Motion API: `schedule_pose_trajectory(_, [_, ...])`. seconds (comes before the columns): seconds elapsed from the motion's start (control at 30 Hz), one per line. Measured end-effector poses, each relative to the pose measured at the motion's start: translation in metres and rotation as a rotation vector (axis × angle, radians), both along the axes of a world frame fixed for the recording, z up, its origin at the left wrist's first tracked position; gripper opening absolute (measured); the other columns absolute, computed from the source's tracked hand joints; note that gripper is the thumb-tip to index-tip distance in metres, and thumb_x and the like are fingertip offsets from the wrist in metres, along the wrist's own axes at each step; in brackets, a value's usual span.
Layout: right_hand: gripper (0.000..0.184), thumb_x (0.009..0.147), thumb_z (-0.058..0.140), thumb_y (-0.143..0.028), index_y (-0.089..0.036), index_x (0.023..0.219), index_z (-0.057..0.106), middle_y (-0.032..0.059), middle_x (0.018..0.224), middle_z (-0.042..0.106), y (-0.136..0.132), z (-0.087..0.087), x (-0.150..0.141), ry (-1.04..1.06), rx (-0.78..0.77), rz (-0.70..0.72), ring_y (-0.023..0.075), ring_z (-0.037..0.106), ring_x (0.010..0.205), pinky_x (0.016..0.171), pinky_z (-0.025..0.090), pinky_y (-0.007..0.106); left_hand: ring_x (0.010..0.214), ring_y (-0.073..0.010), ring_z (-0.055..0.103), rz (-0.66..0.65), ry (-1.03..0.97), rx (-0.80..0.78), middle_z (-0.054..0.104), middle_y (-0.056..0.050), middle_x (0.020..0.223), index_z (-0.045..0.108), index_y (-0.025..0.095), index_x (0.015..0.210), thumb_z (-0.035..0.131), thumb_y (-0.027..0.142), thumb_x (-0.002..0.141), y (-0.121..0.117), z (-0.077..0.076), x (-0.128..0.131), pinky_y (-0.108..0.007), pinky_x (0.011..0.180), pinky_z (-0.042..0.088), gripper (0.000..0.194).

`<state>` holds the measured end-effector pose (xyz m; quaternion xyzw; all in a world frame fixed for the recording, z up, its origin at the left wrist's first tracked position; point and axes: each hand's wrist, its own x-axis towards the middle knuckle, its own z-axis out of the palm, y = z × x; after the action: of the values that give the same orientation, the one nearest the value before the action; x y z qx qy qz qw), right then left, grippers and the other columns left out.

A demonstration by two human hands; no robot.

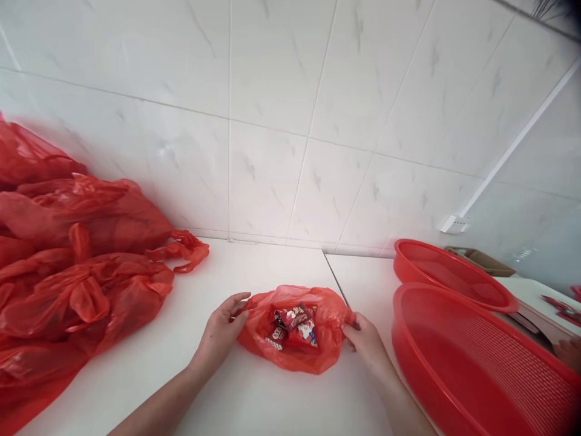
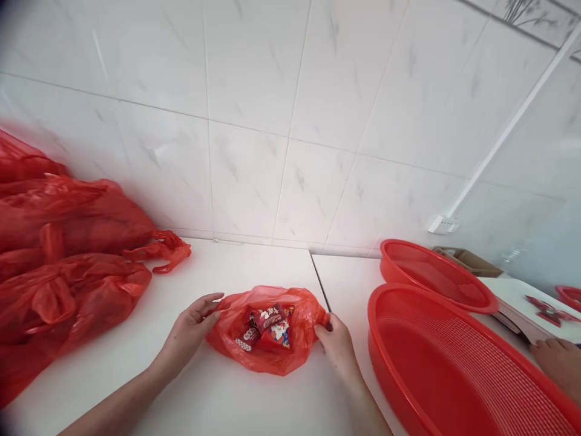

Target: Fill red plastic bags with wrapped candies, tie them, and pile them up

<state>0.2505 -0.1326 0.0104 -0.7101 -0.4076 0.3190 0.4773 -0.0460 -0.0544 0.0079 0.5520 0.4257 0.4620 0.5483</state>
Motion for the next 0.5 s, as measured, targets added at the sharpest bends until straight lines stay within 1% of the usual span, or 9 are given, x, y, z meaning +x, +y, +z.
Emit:
schedule_pose_trajectory(0.03, [0.014, 0.068, 0.056, -0.032, -0.02, 0.076, 0.055, -0.0039, 0.061, 0.054, 0.002, 0.005, 0.003, -0.011, 0.033, -0.025, 0.0113, 0.045, 0.05, 0.047, 0.035, 0.024, 0.089, -0.0232, 0.065, 0.005, -0.047, -0.009, 0.068, -0.01, 0.108, 0.052, 0.02, 0.116, 0.063, 0.041, 0.076, 0.001, 0.008, 0.0, -0.037, 0.079, 0.049, 0.046])
schedule_pose_trajectory(0.1, [0.016, 0.069, 0.058, -0.033, -0.021, 0.078, 0.055, -0.0028, 0.066, 0.058, 0.007, 0.019, 0.009, -0.022, 0.126, -0.065, 0.0128, 0.05, 0.057, 0.053, 0.039, 0.025, 0.087, -0.0227, 0.065, 0.026, -0.134, 0.003, 0.07, -0.01, 0.102, 0.052, 0.019, 0.114, 0.066, 0.039, 0.074, 0.002, 0.028, 0.001, -0.035, 0.076, 0.05, 0.046])
schedule_pose_trajectory(0.2, [0.018, 0.069, 0.063, -0.033, -0.021, 0.08, 0.055, -0.0005, 0.077, 0.063, 0.012, 0.042, 0.013, 0.006, 0.317, -0.104, 0.0164, 0.057, 0.07, 0.064, 0.045, 0.028, 0.085, -0.0211, 0.065, 0.054, -0.206, 0.097, 0.071, -0.009, 0.1, 0.052, 0.02, 0.115, 0.069, 0.038, 0.074, 0.004, 0.06, 0.004, -0.033, 0.075, 0.05, 0.048])
schedule_pose_trajectory(0.27, [0.018, 0.068, 0.063, -0.031, -0.022, 0.082, 0.055, -0.0002, 0.081, 0.064, 0.013, 0.054, 0.013, 0.063, 0.419, -0.122, 0.0175, 0.059, 0.076, 0.068, 0.047, 0.029, 0.085, -0.02, 0.065, 0.067, -0.236, 0.168, 0.07, -0.008, 0.102, 0.053, 0.02, 0.116, 0.069, 0.036, 0.074, 0.006, 0.076, 0.006, -0.032, 0.075, 0.05, 0.048])
schedule_pose_trajectory(0.3, [0.018, 0.068, 0.063, -0.028, -0.022, 0.083, 0.055, -0.0003, 0.082, 0.063, 0.013, 0.059, 0.012, 0.093, 0.442, -0.125, 0.0176, 0.059, 0.077, 0.069, 0.047, 0.03, 0.086, -0.0193, 0.064, 0.078, -0.246, 0.196, 0.069, -0.008, 0.103, 0.053, 0.021, 0.116, 0.069, 0.035, 0.075, 0.007, 0.082, 0.006, -0.031, 0.075, 0.05, 0.047])
schedule_pose_trajectory(0.37, [0.02, 0.065, 0.061, -0.023, -0.022, 0.085, 0.055, -0.0007, 0.082, 0.063, 0.011, 0.063, 0.01, 0.139, 0.435, -0.119, 0.0174, 0.059, 0.076, 0.068, 0.048, 0.03, 0.087, -0.0169, 0.063, 0.1, -0.258, 0.225, 0.066, -0.006, 0.106, 0.055, 0.022, 0.115, 0.07, 0.033, 0.074, 0.008, 0.088, 0.003, -0.028, 0.074, 0.05, 0.044])
schedule_pose_trajectory(0.43, [0.021, 0.064, 0.061, -0.02, -0.022, 0.085, 0.056, -0.0012, 0.081, 0.063, 0.007, 0.062, 0.009, 0.174, 0.412, -0.13, 0.017, 0.059, 0.076, 0.068, 0.047, 0.029, 0.085, -0.0143, 0.061, 0.097, -0.27, 0.234, 0.064, -0.005, 0.109, 0.056, 0.024, 0.114, 0.071, 0.03, 0.074, 0.006, 0.091, -0.002, -0.025, 0.073, 0.05, 0.043])
schedule_pose_trajectory(0.5, [0.017, 0.065, 0.062, -0.021, -0.022, 0.081, 0.056, -0.002, 0.079, 0.063, 0.002, 0.059, 0.009, 0.24, 0.412, -0.14, 0.0166, 0.059, 0.076, 0.07, 0.047, 0.029, 0.084, -0.0123, 0.06, 0.084, -0.284, 0.258, 0.062, -0.004, 0.11, 0.055, 0.025, 0.116, 0.07, 0.029, 0.075, 0.003, 0.094, -0.008, -0.023, 0.071, 0.049, 0.043])
